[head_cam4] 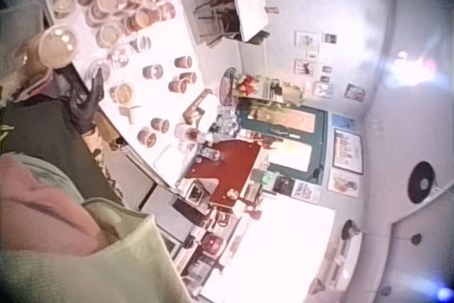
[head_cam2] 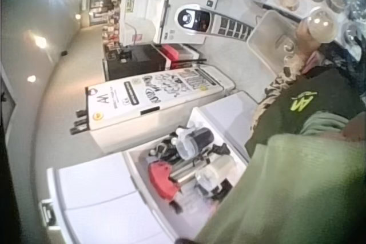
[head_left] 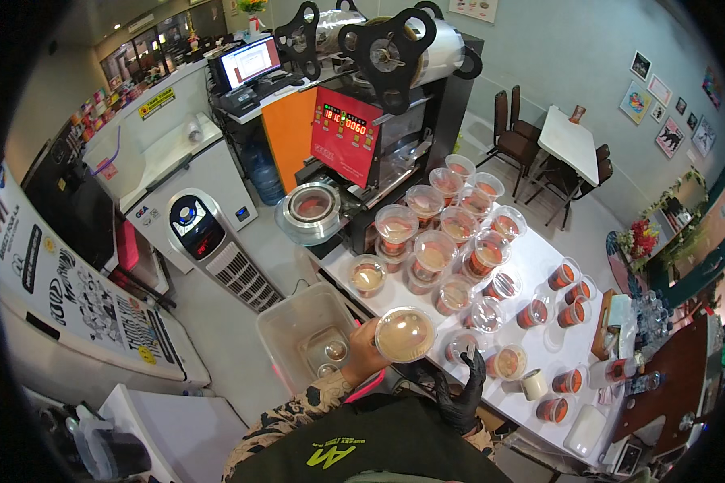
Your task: The person repeatedly picks up small plastic cups from a table, wipes them with a paper towel, and places them into a clear plastic bin. The person handles the cups one at a time and continues the process throughout the clip.
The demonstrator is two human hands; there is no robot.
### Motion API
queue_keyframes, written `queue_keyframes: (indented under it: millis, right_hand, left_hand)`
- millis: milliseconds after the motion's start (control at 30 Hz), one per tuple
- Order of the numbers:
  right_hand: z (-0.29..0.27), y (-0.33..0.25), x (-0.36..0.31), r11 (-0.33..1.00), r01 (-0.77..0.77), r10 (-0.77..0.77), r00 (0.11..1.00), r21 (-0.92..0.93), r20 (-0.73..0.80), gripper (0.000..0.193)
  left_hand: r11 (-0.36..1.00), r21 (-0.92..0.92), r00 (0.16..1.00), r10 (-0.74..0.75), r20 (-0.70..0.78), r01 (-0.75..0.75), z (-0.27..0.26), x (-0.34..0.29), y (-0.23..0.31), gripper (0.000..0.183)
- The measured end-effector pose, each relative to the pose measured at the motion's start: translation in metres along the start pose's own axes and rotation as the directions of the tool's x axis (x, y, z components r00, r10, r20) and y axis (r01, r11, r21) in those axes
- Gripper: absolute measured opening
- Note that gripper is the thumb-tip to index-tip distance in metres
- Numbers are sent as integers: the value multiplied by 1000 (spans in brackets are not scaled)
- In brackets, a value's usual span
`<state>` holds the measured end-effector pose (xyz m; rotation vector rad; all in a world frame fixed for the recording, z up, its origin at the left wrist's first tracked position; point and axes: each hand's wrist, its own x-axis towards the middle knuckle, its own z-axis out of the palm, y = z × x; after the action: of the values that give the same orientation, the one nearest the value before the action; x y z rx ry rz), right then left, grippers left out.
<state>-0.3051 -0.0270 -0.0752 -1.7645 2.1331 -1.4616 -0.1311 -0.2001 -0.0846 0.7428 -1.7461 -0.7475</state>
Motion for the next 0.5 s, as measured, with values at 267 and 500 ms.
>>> queue_keyframes:
  millis: [267, 500]
  right_hand:
    - [6, -5, 8, 856, -171, 194, 981, 489, 3, 73]
    - [2, -24, 42, 696, -250, 245, 964, 673, 104, 37]
  left_hand:
    - [749, -533, 918, -336, 208, 395, 8, -5, -4, 69]
    - [242, -764, 791, -331, 514, 598, 2, -13, 0, 94]
